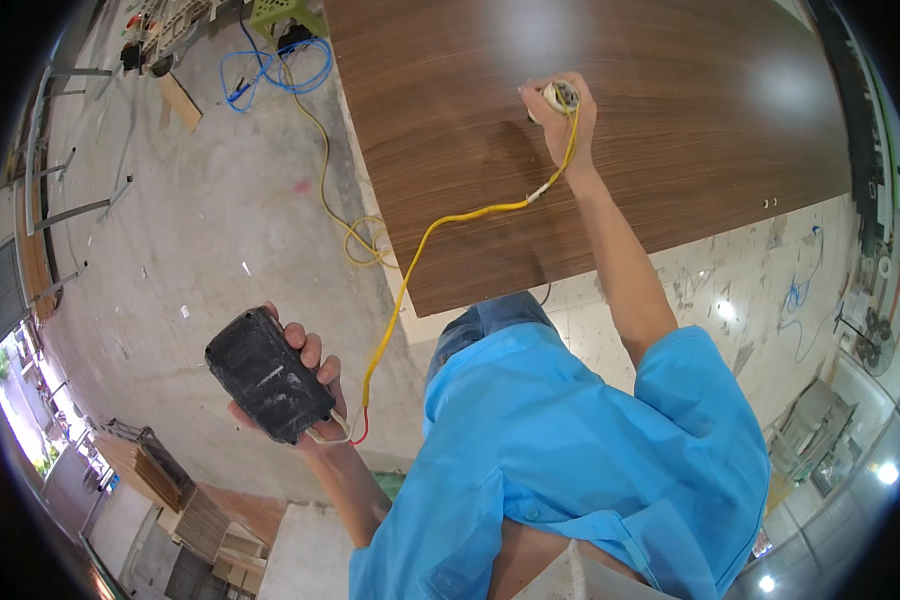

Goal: The person sands a large wooden board using a handheld electric sander connected to a power source. They move the sander across the surface in a systematic manner, covering different areas of the board.

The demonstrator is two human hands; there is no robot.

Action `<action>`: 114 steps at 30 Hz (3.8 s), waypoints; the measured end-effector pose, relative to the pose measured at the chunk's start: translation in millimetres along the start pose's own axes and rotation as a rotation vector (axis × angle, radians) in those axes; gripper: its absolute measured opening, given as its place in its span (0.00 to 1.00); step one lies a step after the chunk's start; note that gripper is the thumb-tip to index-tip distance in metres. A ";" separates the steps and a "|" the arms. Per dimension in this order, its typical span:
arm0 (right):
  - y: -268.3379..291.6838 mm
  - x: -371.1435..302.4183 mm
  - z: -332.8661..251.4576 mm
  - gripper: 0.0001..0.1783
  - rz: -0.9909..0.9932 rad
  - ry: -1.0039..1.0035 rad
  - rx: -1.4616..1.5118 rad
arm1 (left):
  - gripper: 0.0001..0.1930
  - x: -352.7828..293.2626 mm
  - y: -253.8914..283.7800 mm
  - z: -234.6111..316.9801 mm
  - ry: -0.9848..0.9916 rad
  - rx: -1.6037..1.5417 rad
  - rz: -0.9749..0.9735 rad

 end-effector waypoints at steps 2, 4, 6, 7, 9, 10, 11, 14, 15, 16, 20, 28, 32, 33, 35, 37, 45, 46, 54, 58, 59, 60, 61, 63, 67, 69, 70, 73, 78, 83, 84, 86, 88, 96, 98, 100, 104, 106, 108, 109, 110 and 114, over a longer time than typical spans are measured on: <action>-5.2 11.3 0.7 0.12 -0.027 0.021 0.066 | 0.60 4.0 0.2 -4.5 0.002 0.020 0.029; -12.1 17.3 1.8 0.12 -0.035 0.040 0.076 | 0.60 9.7 -0.4 -6.9 0.004 0.031 0.038; -18.1 19.2 8.1 0.12 -0.053 -0.046 -0.009 | 0.59 14.6 -2.2 -10.2 0.001 0.033 0.037; -17.7 23.2 3.4 0.12 -0.043 0.033 0.024 | 0.58 18.8 -2.5 -13.1 0.007 0.032 0.027; -16.9 31.8 7.7 0.11 -0.030 -0.049 -0.014 | 0.55 26.1 -2.3 -17.6 0.004 0.019 0.004; -18.1 37.4 1.9 0.12 -0.052 0.038 0.006 | 0.55 29.3 -1.8 -20.0 0.005 0.024 0.006; -19.3 45.6 1.4 0.12 -0.063 0.042 -0.009 | 0.55 30.3 -0.4 -21.7 0.006 0.031 0.022; -29.3 66.2 1.3 0.12 -0.067 0.071 0.035 | 0.55 37.8 7.4 -26.5 0.015 0.062 0.085; -34.6 68.4 -0.3 0.12 -0.085 0.117 0.084 | 0.55 39.9 11.0 -27.9 0.017 0.068 0.116; -39.8 70.8 6.1 0.12 -0.084 0.040 0.037 | 0.54 41.0 12.2 -29.6 0.021 0.076 0.115; -47.6 71.2 16.5 0.12 -0.109 -0.031 0.046 | 0.51 43.9 16.0 -35.8 0.029 0.077 0.124; -57.3 104.1 23.5 0.12 -0.097 0.050 0.021 | 0.51 49.9 19.0 -44.6 0.030 0.107 0.198; -58.9 108.3 28.0 0.14 -0.133 -0.049 0.076 | 0.48 58.0 17.1 -49.8 0.013 0.166 0.215; -57.9 112.9 31.6 0.15 -0.138 -0.122 0.082 | 0.46 60.3 17.6 -51.8 0.010 0.175 0.237; -57.4 126.1 23.0 0.15 -0.134 0.011 0.072 | 0.42 62.9 19.5 -53.3 0.024 0.352 0.307; -62.3 136.2 21.1 0.14 -0.131 0.066 0.024 | 0.37 68.9 24.8 -55.5 0.037 0.527 0.388; -77.9 146.9 34.5 0.12 -0.187 -0.065 0.071 | 0.26 117.6 36.2 -80.8 0.117 0.632 0.481; -76.5 152.8 27.6 0.12 -0.174 0.039 0.089 | 0.25 125.1 34.2 -83.2 0.120 0.666 0.480; -91.4 177.9 36.1 0.18 -0.206 -0.075 0.033 | 0.47 234.5 38.3 -101.3 0.002 1.170 0.410; -89.8 193.9 31.9 0.18 -0.200 -0.007 0.073 | 0.48 303.5 44.9 -105.2 -0.112 1.764 0.395; -91.3 200.3 30.9 0.18 -0.186 0.011 0.116 | 0.49 317.2 46.1 -109.1 -0.110 1.910 0.408; -93.0 205.9 25.0 0.18 -0.169 0.112 0.199 | 0.50 330.9 45.2 -113.7 -0.123 2.057 0.412; -100.0 209.8 30.7 0.18 -0.161 0.046 0.118 | 0.48 341.1 44.1 -117.8 -0.149 2.143 0.442; -110.7 214.0 36.1 0.17 -0.140 0.005 0.006 | 0.49 361.8 40.5 -124.3 -0.189 2.291 0.438; -113.7 216.7 37.9 0.17 -0.157 -0.027 0.079 | 0.49 378.8 35.3 -134.3 -0.253 2.463 0.473; -109.8 223.2 31.3 0.17 -0.155 0.033 0.074 | 0.49 383.4 32.4 -136.4 -0.286 2.463 0.498; -109.2 227.5 31.7 0.17 -0.149 0.002 0.092 | 0.50 383.6 32.6 -137.6 -0.273 2.463 0.507; -117.1 238.0 27.7 0.16 -0.136 0.015 0.175 | 0.49 387.9 28.7 -138.5 -0.270 2.464 0.516; -126.7 246.0 33.0 0.17 -0.126 0.011 -0.072 | 0.48 396.6 23.2 -136.4 -0.284 2.459 0.520; -129.2 267.7 33.6 0.19 -0.130 0.110 -0.011 | 0.47 405.9 23.5 -137.4 -0.250 2.457 0.518; -132.7 270.1 32.8 0.20 -0.124 0.155 -0.020 | 0.47 408.5 23.4 -136.8 -0.259 2.460 0.519; -141.5 271.5 39.5 0.20 -0.142 0.103 -0.028 | 0.47 412.8 22.7 -137.6 -0.271 2.468 0.509; -146.0 274.2 43.8 0.20 -0.143 0.066 -0.041 | 0.48 420.4 22.0 -135.7 -0.276 2.479 0.499; -153.5 305.0 49.8 0.07 -0.134 0.054 0.121 | 0.48 432.6 20.9 -136.0 -0.269 2.478 0.499; -160.5 305.8 56.0 0.15 -0.143 -0.006 0.086 | 0.49 437.4 20.1 -135.0 -0.270 2.487 0.496; -162.5 308.0 53.4 0.19 -0.139 0.053 -0.007 | 0.50 442.6 19.9 -133.9 -0.249 2.486 0.496; -162.2 320.0 46.8 0.13 -0.128 0.129 0.025 | 0.47 444.4 17.4 -132.8 -0.246 2.465 0.513; -165.9 327.0 48.5 0.12 -0.111 0.093 0.180 | 0.47 444.1 15.1 -133.3 -0.256 2.449 0.509; -171.9 330.1 47.4 0.13 -0.070 0.133 0.310 | 0.48 443.4 12.5 -133.2 -0.274 2.464 0.507; -175.0 330.0 44.8 0.13 -0.082 0.190 0.198 | 0.49 443.8 12.1 -133.6 -0.268 2.464 0.501; -176.9 329.1 41.9 0.13 -0.095 0.245 0.085 | 0.48 442.8 11.4 -133.7 -0.269 2.467 0.498; -171.1 340.0 38.3 0.14 -0.087 0.236 -0.098 | 0.47 441.9 11.2 -132.3 -0.243 2.462 0.512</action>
Point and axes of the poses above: each hand's wrist, its own x-axis towards the middle knuckle, its own y-axis out of the back of the hand, z = x × y, the point moved 6 cm from there along x, towards the middle knuckle, and after that the axes turned 3 degrees about x, right-handed, at the moved point
